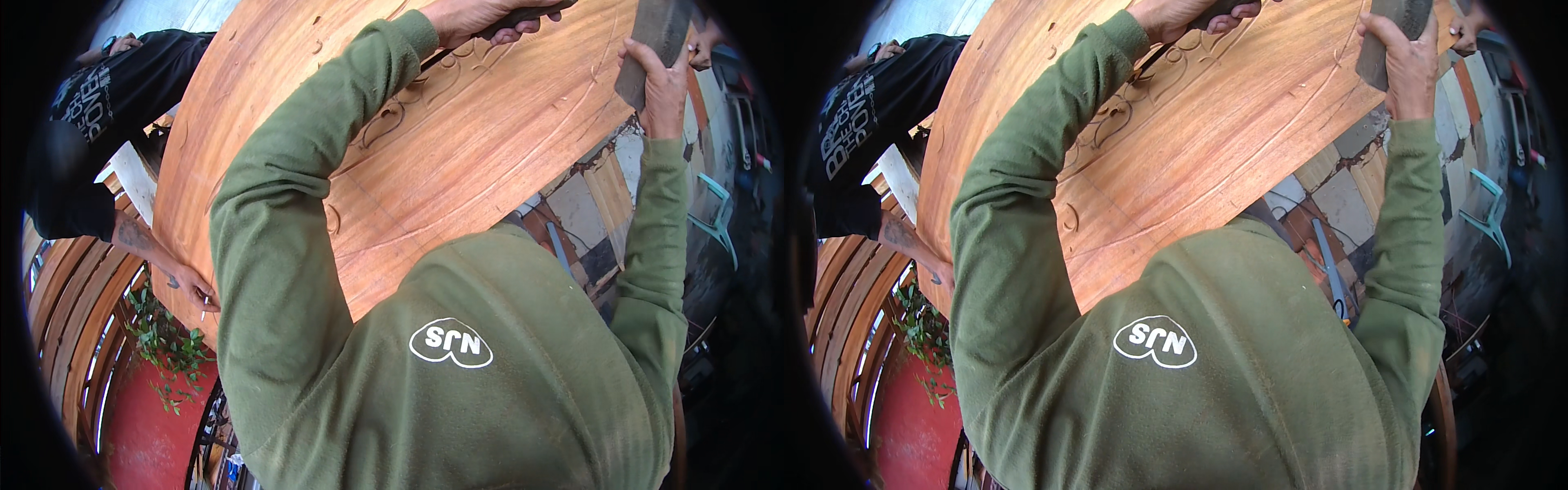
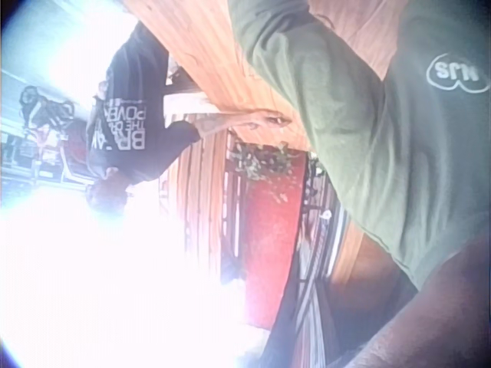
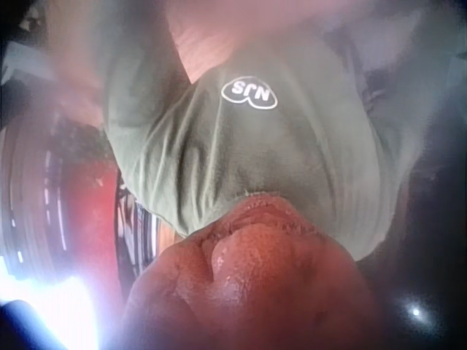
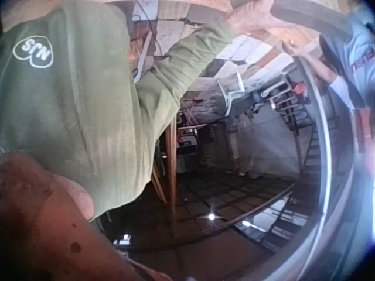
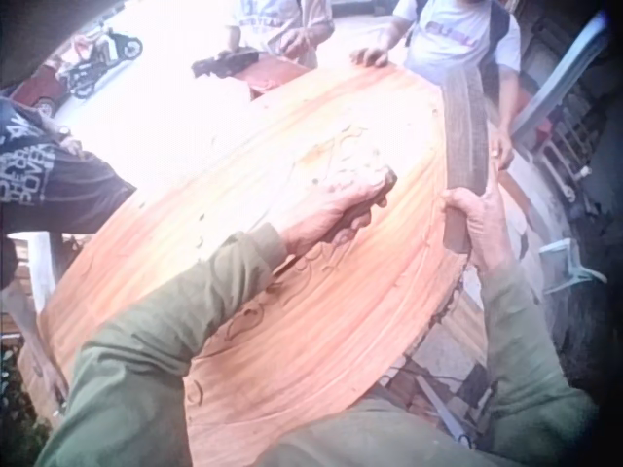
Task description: The person carves a decorative pattern into a wooden board using a chisel and a wooden mallet.
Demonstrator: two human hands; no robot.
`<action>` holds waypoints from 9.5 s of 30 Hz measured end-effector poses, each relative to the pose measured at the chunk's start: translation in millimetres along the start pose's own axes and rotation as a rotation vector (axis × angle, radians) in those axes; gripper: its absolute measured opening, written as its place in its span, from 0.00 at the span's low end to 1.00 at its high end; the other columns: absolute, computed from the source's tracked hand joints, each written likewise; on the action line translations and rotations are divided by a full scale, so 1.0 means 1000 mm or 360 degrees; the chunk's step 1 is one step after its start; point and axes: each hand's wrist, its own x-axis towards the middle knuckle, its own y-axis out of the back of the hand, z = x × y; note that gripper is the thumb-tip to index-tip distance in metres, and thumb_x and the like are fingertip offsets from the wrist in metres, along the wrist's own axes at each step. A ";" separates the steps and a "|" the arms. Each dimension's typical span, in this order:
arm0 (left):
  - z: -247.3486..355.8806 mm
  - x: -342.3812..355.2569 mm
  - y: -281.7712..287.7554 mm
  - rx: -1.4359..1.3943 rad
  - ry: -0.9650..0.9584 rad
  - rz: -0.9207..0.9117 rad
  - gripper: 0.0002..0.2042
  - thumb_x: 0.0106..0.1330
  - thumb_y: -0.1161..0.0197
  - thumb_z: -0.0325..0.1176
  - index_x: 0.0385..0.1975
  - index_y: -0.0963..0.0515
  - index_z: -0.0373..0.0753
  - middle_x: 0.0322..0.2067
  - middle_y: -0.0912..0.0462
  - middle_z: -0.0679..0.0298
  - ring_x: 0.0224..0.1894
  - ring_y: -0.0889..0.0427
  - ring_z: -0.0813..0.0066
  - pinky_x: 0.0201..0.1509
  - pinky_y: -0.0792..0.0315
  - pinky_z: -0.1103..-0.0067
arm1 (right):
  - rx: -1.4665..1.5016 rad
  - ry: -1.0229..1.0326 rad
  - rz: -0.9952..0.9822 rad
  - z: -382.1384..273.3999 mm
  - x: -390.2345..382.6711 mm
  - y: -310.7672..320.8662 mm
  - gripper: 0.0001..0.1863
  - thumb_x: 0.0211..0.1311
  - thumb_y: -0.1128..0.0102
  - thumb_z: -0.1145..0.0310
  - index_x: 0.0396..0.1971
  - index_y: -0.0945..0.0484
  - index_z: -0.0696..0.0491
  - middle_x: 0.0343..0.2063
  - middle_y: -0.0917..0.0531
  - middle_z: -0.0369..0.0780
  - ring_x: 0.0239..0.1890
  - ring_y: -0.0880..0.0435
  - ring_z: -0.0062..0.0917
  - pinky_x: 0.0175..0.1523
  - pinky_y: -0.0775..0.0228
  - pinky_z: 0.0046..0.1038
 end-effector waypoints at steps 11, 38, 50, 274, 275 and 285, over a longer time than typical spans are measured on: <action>0.035 -0.010 -0.016 -0.0037 0.0129 0.0334 0.17 0.75 0.37 0.55 0.39 0.22 0.46 0.23 0.25 0.75 0.18 0.34 0.91 0.18 0.42 0.89 | 0.0192 0.0017 0.0080 0.012 0.036 -0.003 0.37 0.59 0.28 0.70 0.68 0.31 0.58 0.43 0.16 0.37 0.43 0.17 0.20 0.51 0.23 0.24; 0.014 -0.039 0.045 -0.0059 -0.0288 0.0918 0.20 0.73 0.36 0.59 0.38 0.22 0.47 0.20 0.30 0.78 0.18 0.36 0.90 0.21 0.44 0.87 | -0.0388 0.0863 -0.1099 -0.112 0.111 -0.018 0.46 0.52 0.31 0.71 0.74 0.38 0.57 0.40 0.17 0.42 0.36 0.18 0.22 0.41 0.23 0.26; 0.015 -0.041 0.050 -0.0196 -0.0296 0.1099 0.19 0.73 0.35 0.58 0.36 0.20 0.47 0.20 0.30 0.79 0.17 0.35 0.90 0.20 0.44 0.87 | -0.0615 0.0229 -0.0388 -0.133 0.132 -0.078 0.39 0.51 0.30 0.69 0.68 0.28 0.52 0.29 0.18 0.41 0.29 0.18 0.24 0.33 0.24 0.29; 0.067 -0.113 0.001 0.0350 -0.0607 0.0611 0.24 0.75 0.41 0.54 0.55 0.25 0.37 0.28 0.24 0.64 0.23 0.24 0.79 0.24 0.29 0.81 | 0.0360 -0.0348 0.0505 0.024 -0.290 -0.047 0.47 0.57 0.24 0.77 0.75 0.42 0.59 0.50 0.20 0.42 0.45 0.18 0.24 0.52 0.24 0.28; 0.067 -0.101 -0.002 0.0203 -0.0547 0.0594 0.21 0.77 0.42 0.53 0.52 0.24 0.40 0.24 0.25 0.67 0.19 0.28 0.82 0.21 0.33 0.83 | 0.0361 -0.0399 0.0499 0.030 -0.291 -0.046 0.47 0.57 0.24 0.77 0.74 0.42 0.60 0.53 0.22 0.42 0.49 0.20 0.25 0.56 0.26 0.29; 0.046 -0.063 -0.002 0.0033 -0.0265 0.0175 0.21 0.80 0.45 0.53 0.49 0.23 0.39 0.18 0.30 0.71 0.15 0.32 0.83 0.19 0.38 0.83 | 0.0375 -0.0392 0.0639 0.017 -0.283 -0.041 0.45 0.60 0.27 0.79 0.75 0.43 0.61 0.64 0.29 0.45 0.62 0.27 0.31 0.68 0.35 0.32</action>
